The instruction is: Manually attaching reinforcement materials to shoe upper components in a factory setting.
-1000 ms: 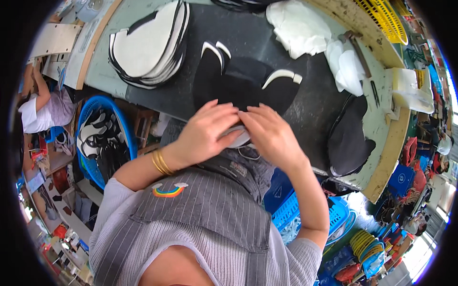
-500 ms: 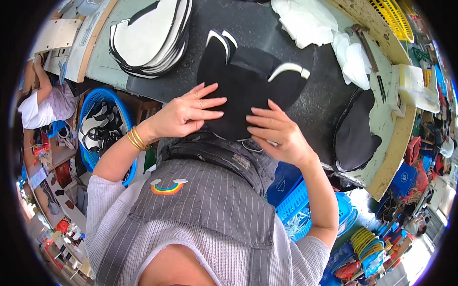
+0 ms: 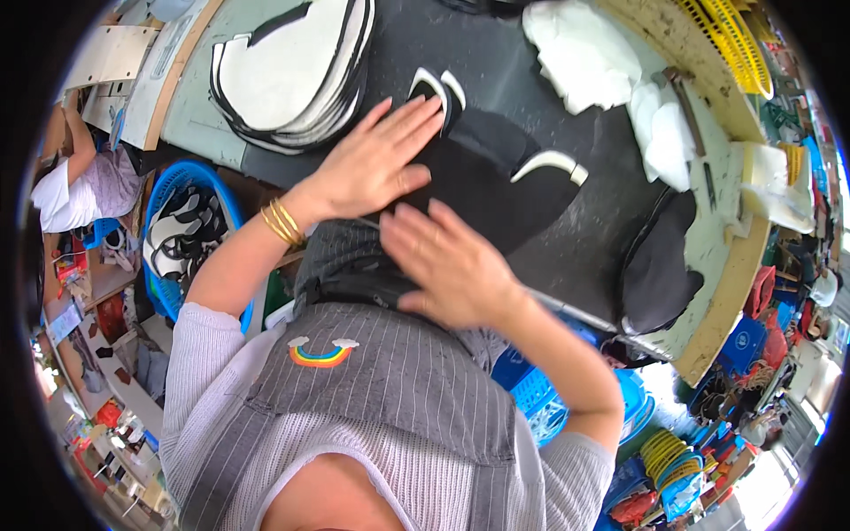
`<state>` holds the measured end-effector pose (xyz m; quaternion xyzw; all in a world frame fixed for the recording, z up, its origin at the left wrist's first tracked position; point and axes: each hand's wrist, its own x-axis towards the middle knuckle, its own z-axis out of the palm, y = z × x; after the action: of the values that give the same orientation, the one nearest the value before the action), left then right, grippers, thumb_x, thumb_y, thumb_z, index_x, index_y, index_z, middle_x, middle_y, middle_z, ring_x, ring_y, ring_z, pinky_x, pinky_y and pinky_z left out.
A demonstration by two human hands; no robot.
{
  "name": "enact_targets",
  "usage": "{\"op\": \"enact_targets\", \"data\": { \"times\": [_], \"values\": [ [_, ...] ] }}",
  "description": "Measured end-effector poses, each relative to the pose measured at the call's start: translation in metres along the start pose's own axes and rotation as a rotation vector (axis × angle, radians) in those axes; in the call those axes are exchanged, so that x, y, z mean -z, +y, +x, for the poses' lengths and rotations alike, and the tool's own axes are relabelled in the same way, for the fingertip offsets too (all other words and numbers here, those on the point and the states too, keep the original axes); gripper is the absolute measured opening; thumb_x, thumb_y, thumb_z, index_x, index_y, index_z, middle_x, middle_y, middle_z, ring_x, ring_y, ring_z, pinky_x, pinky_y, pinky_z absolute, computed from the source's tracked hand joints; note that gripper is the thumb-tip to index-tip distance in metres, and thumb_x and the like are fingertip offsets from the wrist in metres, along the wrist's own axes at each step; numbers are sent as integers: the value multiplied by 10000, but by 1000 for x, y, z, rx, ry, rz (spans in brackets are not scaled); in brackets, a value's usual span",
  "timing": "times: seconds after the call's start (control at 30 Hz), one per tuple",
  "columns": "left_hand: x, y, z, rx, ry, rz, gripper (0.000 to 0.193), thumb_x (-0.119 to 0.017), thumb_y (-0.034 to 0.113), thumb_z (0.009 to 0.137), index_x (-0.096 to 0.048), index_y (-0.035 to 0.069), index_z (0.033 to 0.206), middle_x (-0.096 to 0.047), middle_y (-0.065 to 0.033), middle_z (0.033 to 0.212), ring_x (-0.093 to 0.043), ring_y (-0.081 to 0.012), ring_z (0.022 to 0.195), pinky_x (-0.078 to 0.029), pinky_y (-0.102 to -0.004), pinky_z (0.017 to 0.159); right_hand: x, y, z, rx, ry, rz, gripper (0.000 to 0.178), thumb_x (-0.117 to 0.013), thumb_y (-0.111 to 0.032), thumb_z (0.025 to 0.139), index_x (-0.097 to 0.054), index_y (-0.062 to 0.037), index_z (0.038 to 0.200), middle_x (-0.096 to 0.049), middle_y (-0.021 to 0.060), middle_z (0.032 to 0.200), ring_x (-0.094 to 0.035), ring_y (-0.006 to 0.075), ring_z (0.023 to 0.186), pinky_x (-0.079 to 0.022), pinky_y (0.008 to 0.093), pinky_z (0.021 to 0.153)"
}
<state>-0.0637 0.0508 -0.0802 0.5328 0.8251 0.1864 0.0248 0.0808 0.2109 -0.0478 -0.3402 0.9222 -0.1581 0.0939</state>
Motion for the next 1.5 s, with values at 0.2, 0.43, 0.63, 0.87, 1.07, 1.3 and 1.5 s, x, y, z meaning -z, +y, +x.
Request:
{"op": "enact_targets", "data": {
  "times": [0.2, 0.43, 0.63, 0.87, 1.07, 1.3, 1.5],
  "values": [
    [2, 6, 1, -14, 65, 59, 803, -546, 489, 840, -297, -37, 1392, -274, -175, 1476, -272, -306, 1367, -201, -466, 1110, 29, 20, -15, -65, 359, 409, 630, -594, -365, 827, -461, 70, 1263, -430, 205, 1362, -358, 353, 1312, -276, 463, 1085],
    [1, 15, -4, -18, 103, 65, 685, -528, 420, 870, -383, -72, 1325, -350, -218, 1418, -325, -326, 1331, -235, -463, 1098, 22, 75, 2, -429, 305, -240, 622, -547, -345, 885, -376, 28, 1352, -403, 166, 1399, -333, 301, 1333, -211, 432, 1110],
    [1, 14, -10, 18, 181, -127, 696, -623, 410, 827, -405, -19, 1330, -362, -171, 1423, -334, -330, 1324, -256, -461, 1090, 41, 63, 8, -502, 694, 44, 487, -575, -181, 882, -444, 11, 1310, -469, 200, 1333, -428, 345, 1254, -325, 414, 1053],
    [-1, 21, -6, -88, 90, 205, 791, -567, 556, 793, -439, -35, 1302, -365, -172, 1426, -320, -334, 1335, -193, -539, 1087, 63, 65, -30, -701, 824, -236, 541, -603, -145, 858, -413, -11, 1347, -396, 208, 1395, -350, 341, 1315, -275, 418, 1080],
    [-6, 62, -25, -367, 31, -15, 488, -634, 222, 740, -580, 88, 1206, -521, -99, 1315, -477, -257, 1238, -286, -491, 1067, 1, 67, -25, -623, 478, -246, 548, -522, -245, 904, -361, -41, 1386, -360, 198, 1419, -285, 327, 1349, -214, 430, 1106],
    [25, 64, -16, -191, 185, -303, 469, -537, -22, 709, -619, 97, 1156, -579, -58, 1249, -540, -235, 1170, -409, -418, 995, -3, 4, -74, -1073, 1115, 687, 257, -515, -208, 951, -534, 7, 1090, -573, 116, 958, -555, 154, 847, -462, 298, 766],
    [77, 91, 5, -366, 487, 126, 364, -576, 211, 801, -619, 126, 1153, -554, -48, 1265, -515, -244, 1185, -345, -448, 1041, 77, -18, -21, -581, 1208, 1524, 300, -538, -55, 864, -553, 25, 1153, -617, 97, 1101, -596, 193, 1007, -465, 300, 878]
  ]
}}
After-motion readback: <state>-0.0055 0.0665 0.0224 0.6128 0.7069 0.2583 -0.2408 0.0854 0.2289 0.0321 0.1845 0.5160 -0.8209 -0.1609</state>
